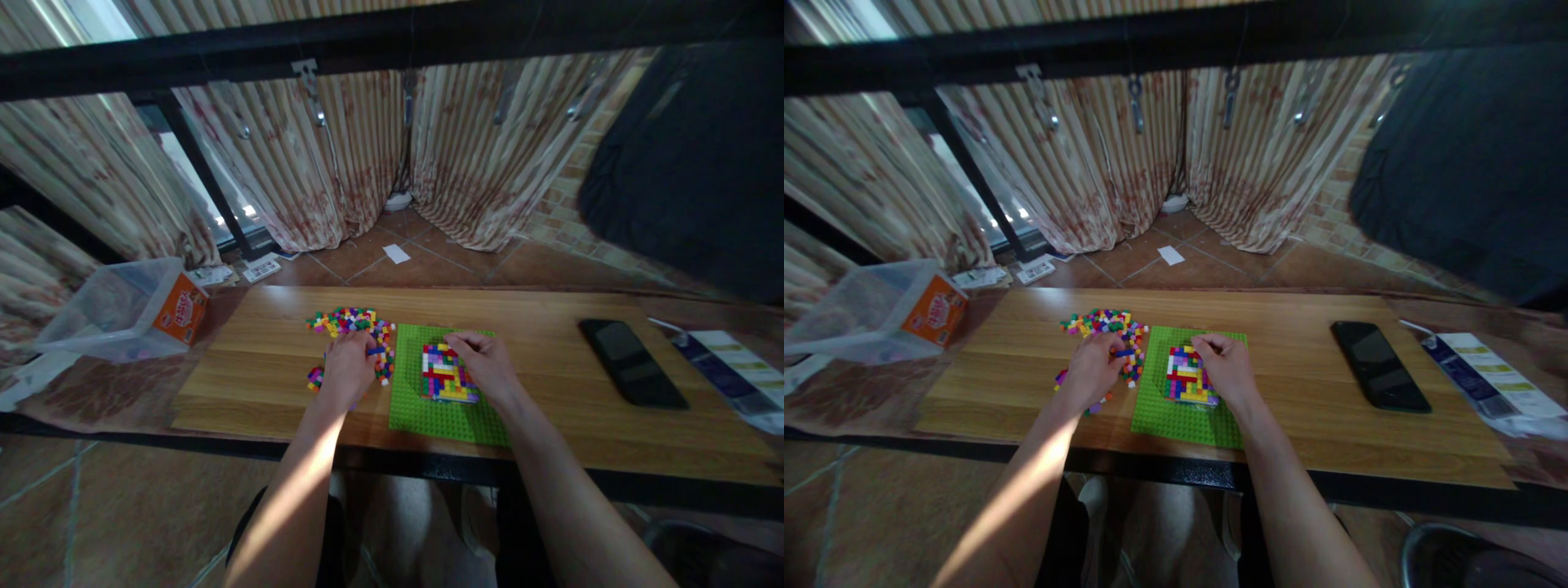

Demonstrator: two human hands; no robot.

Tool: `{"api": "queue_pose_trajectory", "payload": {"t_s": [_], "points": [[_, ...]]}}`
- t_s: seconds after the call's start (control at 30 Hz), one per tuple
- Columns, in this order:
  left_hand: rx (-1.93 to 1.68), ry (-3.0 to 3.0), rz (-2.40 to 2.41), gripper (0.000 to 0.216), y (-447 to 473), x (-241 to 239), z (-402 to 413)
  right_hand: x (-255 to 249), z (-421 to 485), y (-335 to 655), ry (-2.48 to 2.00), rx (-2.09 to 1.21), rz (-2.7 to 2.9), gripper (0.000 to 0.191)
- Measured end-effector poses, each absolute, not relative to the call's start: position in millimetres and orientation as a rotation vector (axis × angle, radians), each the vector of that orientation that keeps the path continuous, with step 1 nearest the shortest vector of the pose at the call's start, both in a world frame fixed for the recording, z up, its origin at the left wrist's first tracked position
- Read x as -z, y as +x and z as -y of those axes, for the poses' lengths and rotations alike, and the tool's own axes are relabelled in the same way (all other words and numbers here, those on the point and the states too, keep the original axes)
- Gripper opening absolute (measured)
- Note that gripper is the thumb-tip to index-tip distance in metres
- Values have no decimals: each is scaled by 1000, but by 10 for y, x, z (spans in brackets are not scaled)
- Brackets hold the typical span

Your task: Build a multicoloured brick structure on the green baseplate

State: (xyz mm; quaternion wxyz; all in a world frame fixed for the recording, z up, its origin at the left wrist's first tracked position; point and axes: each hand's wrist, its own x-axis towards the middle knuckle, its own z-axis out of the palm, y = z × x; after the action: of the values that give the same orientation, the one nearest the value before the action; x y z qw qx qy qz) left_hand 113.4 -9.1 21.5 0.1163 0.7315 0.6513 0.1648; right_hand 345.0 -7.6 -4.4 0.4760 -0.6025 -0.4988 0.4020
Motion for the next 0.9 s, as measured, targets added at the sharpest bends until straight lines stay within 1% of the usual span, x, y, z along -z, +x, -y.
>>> {"api": "queue_pose_trajectory", "payload": {"t_s": [0.13,0.3,0.43,0.5,0.57,0.73,0.9], "points": [[-532,2114,-1866,10,1142,-215,96,53,73,3450,-1471,-970,1226,36],[-770,1983,-1749,13,1105,-183,70,56,67,3461,-1459,-919,1270,34],[-1026,1890,-1495,20,1133,-201,57,-47,117,3417,-1397,-710,1349,30],[-1086,1854,-1374,22,1192,-227,67,-126,168,3361,-1324,-588,1417,26],[-1094,1785,-1270,25,1272,-255,87,-199,221,3294,-1236,-547,1529,22],[-1092,1628,-1175,33,1464,-298,145,-276,290,3175,-1132,-633,1680,15],[-1211,1488,-1124,34,1593,-291,179,-241,270,3164,-1097,-796,1457,11]]}}
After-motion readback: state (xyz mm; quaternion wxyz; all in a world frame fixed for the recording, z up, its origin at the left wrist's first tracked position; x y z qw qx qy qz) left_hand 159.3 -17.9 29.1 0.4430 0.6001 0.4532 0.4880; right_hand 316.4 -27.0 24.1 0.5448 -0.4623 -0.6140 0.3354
